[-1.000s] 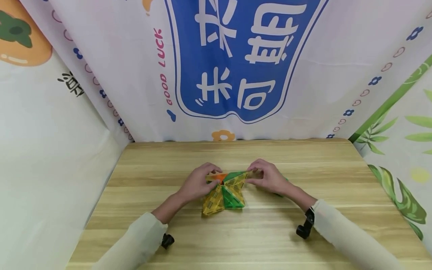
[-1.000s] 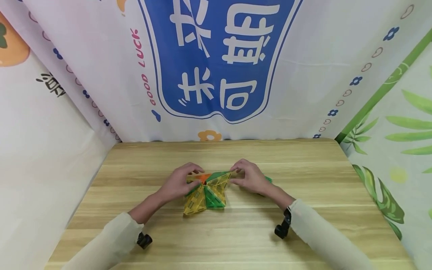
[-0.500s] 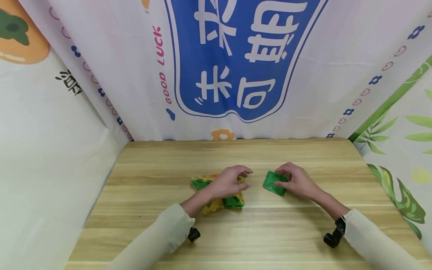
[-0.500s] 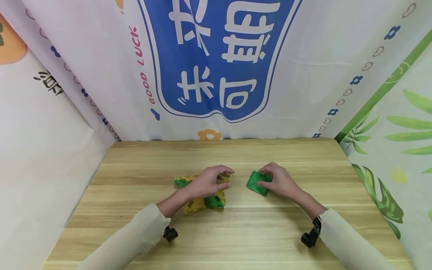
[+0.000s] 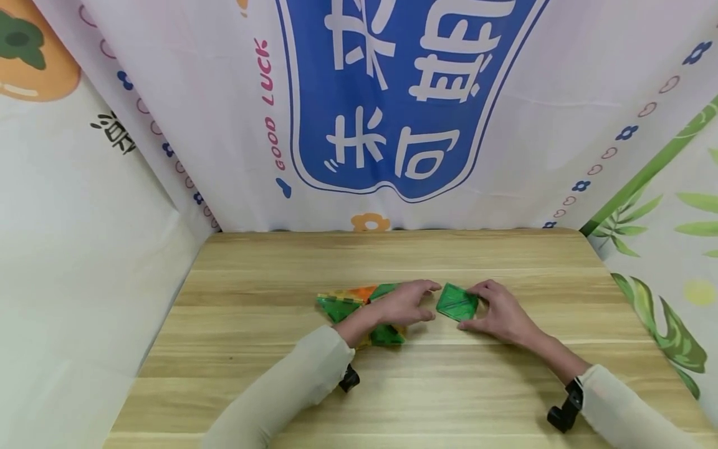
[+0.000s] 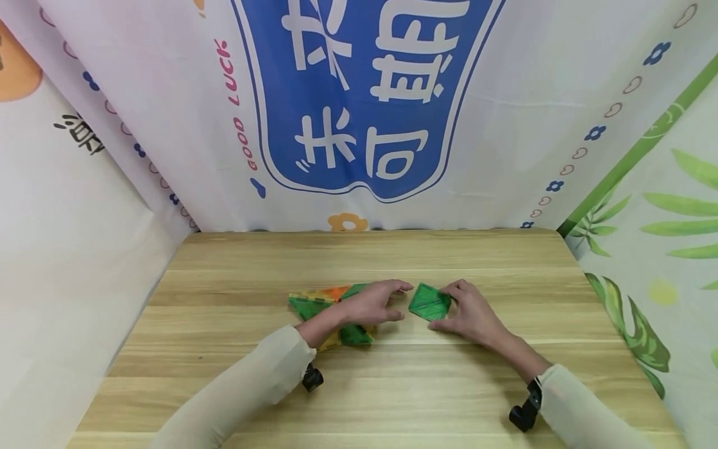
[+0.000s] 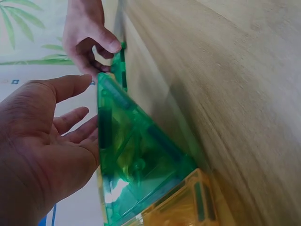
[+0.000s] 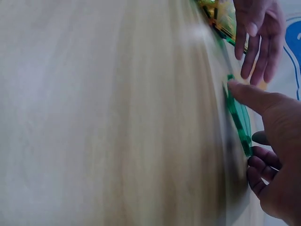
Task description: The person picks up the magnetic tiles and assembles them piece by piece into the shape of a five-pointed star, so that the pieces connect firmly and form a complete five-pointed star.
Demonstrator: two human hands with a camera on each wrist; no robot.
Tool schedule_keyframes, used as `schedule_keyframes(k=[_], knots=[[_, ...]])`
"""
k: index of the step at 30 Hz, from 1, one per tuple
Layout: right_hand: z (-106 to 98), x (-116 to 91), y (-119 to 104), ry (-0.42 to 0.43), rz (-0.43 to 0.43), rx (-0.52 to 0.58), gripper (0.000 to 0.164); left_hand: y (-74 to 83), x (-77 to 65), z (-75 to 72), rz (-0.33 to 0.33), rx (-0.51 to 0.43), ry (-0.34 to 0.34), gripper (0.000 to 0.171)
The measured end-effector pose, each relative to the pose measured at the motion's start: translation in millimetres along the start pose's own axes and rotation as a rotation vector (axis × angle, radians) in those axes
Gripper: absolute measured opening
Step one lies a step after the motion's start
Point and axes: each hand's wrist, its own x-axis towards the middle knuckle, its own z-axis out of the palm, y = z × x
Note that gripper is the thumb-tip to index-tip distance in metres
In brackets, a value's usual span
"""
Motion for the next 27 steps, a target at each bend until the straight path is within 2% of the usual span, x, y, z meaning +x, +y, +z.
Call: schedule_keyframes(k=[7, 11, 14, 19, 27], knots=[[3, 1, -1, -0.006, -0.093, 0.013, 0.068, -2.1, 8.0, 5.2, -0.013, 0.048, -0.025, 0.068], [1, 2, 1, -0.052, -0.158, 0.061, 0.064, -4.2, 11.1, 9.4, -0.033, 0.053, -0.033, 0.070], [-1, 1, 3, -0.095, -0.175, 0.093, 0.064, -3.6, 12.3, 11.8, -0.043, 0.065, -0.036, 0.070], [-2, -1, 6, -0.098, -0.174, 0.093, 0.066, -0.5, 14.6, 14.5, -0.027, 0.095, -0.036, 0.067], [1, -10, -4, 0.028, -0.083, 0.104, 0.060, 3.3, 16.0, 15.6, -0.016, 0.088, -0.017, 0.062]])
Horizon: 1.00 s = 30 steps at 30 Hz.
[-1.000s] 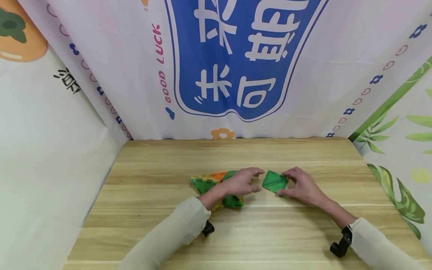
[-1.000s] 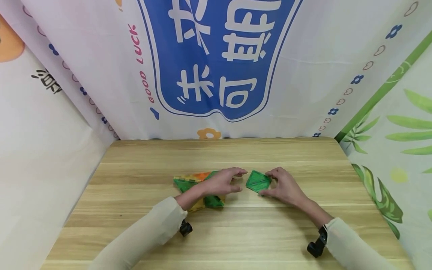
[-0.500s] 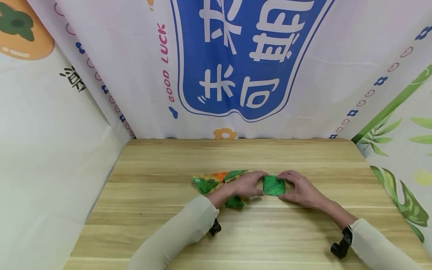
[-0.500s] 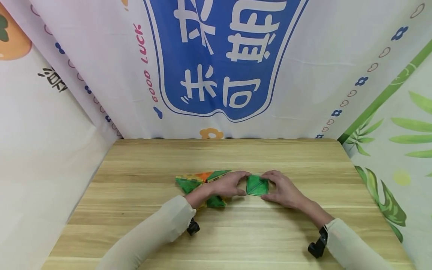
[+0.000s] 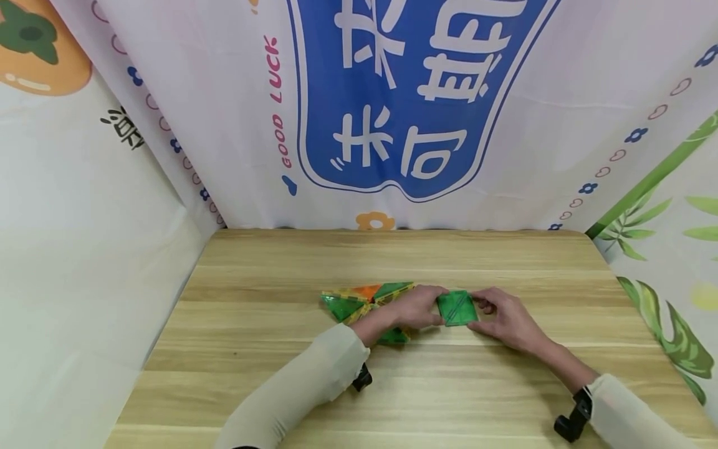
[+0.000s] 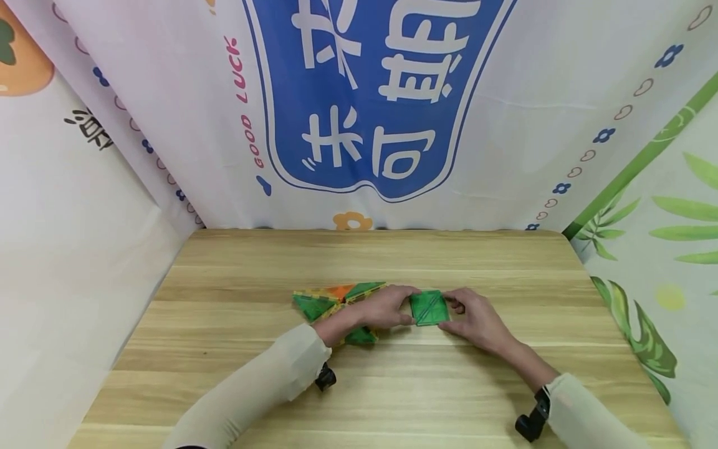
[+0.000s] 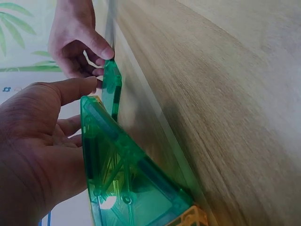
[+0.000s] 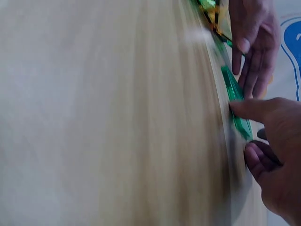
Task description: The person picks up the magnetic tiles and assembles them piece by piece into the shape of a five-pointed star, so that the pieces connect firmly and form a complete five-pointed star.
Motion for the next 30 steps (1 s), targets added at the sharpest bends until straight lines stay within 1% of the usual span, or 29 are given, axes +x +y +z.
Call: schedule_keyframes(k=[2, 5, 8, 14, 19, 26, 30], knots=[[2, -2, -4, 0.014, 0.025, 0.013, 0.057, 1.1, 0.1, 0.0, -0.003, -0.008, 0.003, 0.061], [7, -3, -9, 0.038, 0.038, 0.014, 0.055, 2.7, -0.2, 0.3, -0.009, -0.004, 0.004, 0.060], [10, -4, -12, 0.068, 0.034, 0.012, 0.054, 3.9, -0.8, 0.4, -0.018, -0.006, 0.007, 0.059], [13, -6, -13, 0.102, 0.027, 0.039, 0.051, 4.7, -0.8, -0.7, -0.001, -0.055, 0.004, 0.055], [13, -7, -14, 0.099, 0.046, 0.061, 0.049, 5.8, -0.3, -1.5, -0.003, -0.092, 0.009, 0.056], [16, -8, -12, 0.082, 0.066, 0.085, 0.050, 5.5, -0.4, -1.6, 0.006, -0.159, 0.014, 0.055], [17, -10, -12, 0.084, 0.058, 0.090, 0.049, 5.3, -0.8, -0.6, 0.007, -0.158, 0.021, 0.054]])
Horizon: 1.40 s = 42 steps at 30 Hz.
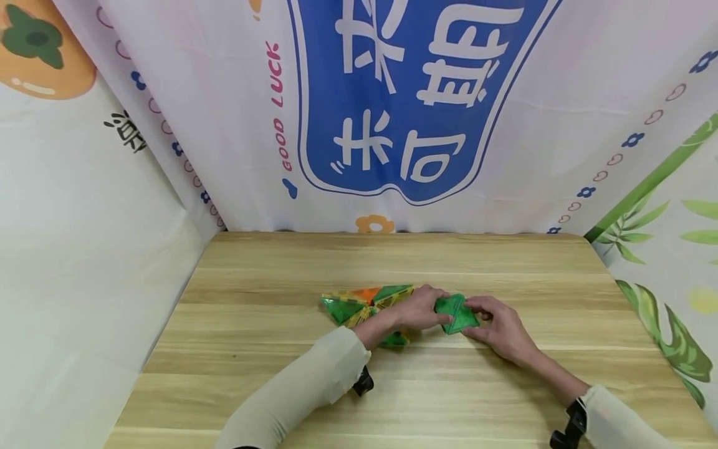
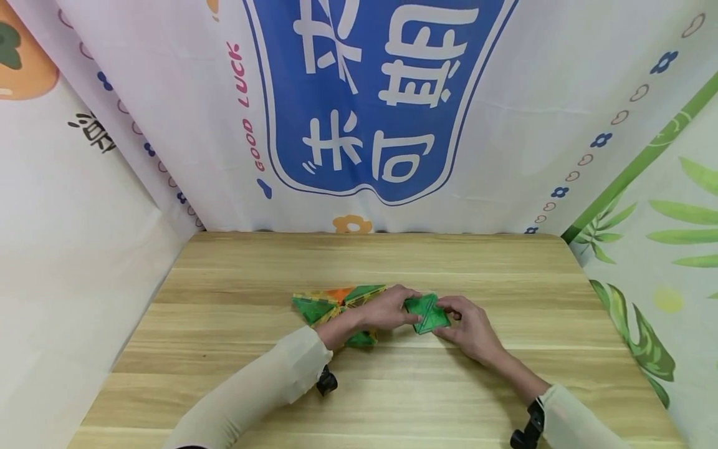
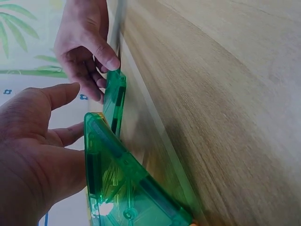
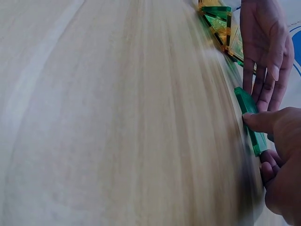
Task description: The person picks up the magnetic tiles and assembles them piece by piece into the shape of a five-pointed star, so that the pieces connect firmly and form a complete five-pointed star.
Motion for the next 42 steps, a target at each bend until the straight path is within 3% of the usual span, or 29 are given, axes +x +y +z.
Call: schedule_keyframes(k=[6, 15, 18, 23, 26, 34, 42], knots=[[2, -1, 1, 0.003, -0.012, 0.001, 0.049, -0.4, -2.1, 0.5, 0.003, 0.026, 0.017, 0.054], [4, -2, 4, 0.049, -0.090, 0.006, 0.053, -6.2, 1.8, -0.9, 0.130, -0.006, 0.054, 0.038], [4, -2, 4, 0.064, -0.108, 0.036, 0.054, -6.4, 3.2, -0.4, 0.114, 0.006, 0.074, 0.035], [6, -2, 5, 0.070, -0.132, 0.105, 0.053, -5.2, 2.0, 1.6, 0.027, 0.022, 0.080, 0.034], [6, -3, 7, 0.053, -0.127, 0.156, 0.051, -5.0, 0.0, 2.9, 0.001, -0.007, 0.093, 0.033], [-5, 4, 1, -0.029, -0.028, 0.384, 0.041, -1.1, -10.5, -2.6, 0.001, -0.157, 0.147, 0.034], [-16, 31, -20, -0.133, -0.031, 0.526, 0.041, -2.8, -34.1, -25.4, 0.032, -0.219, 0.208, 0.033]])
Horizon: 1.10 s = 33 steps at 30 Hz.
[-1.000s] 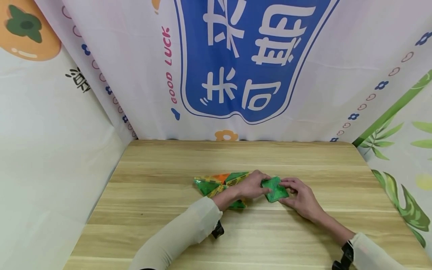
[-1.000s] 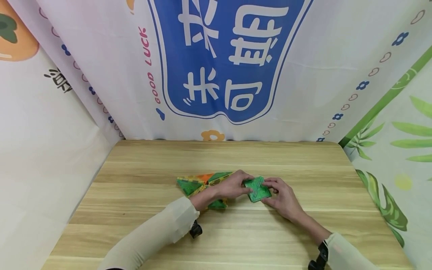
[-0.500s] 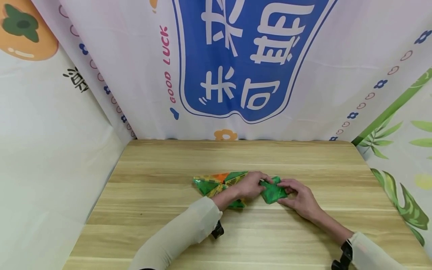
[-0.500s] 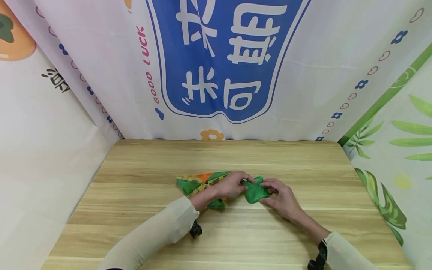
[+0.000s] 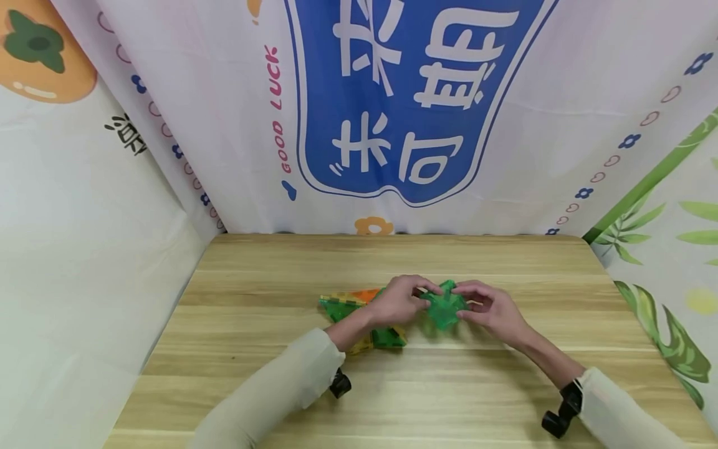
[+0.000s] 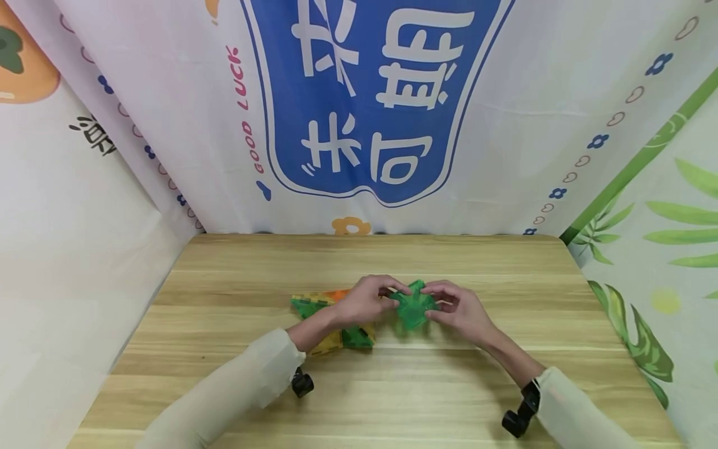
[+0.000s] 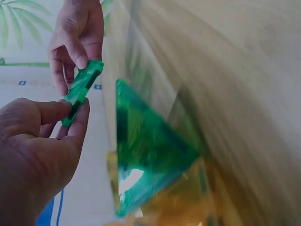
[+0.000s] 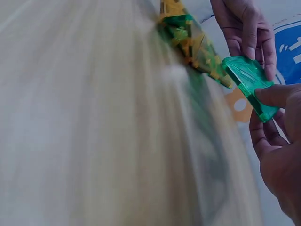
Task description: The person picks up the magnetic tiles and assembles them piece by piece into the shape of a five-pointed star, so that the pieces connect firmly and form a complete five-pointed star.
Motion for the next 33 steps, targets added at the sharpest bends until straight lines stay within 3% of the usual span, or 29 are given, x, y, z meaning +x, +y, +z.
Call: schedule_keyframes(k=[7, 14, 19, 25, 33], knots=[[9, 43, -22, -0.075, 0.055, 0.037, 0.040, -2.8, -17.4, -38.5, 0.015, -0.075, 0.050, 0.033], [30, 88, -27, -0.113, 0.085, 0.042, 0.039, -22.7, -28.8, -69.6, -0.059, -0.204, 0.117, 0.032], [46, 112, -24, -0.157, 0.078, 0.056, 0.039, -38.4, -35.9, -86.9, -0.093, -0.238, 0.163, 0.030], [65, 136, -14, -0.218, 0.064, 0.068, 0.037, -60.4, -44.2, -100.8, -0.097, -0.215, 0.188, 0.031], [80, 154, -1, -0.278, 0.093, 0.096, 0.037, -79.7, -50.2, -109.4, -0.166, -0.282, 0.188, 0.032]])
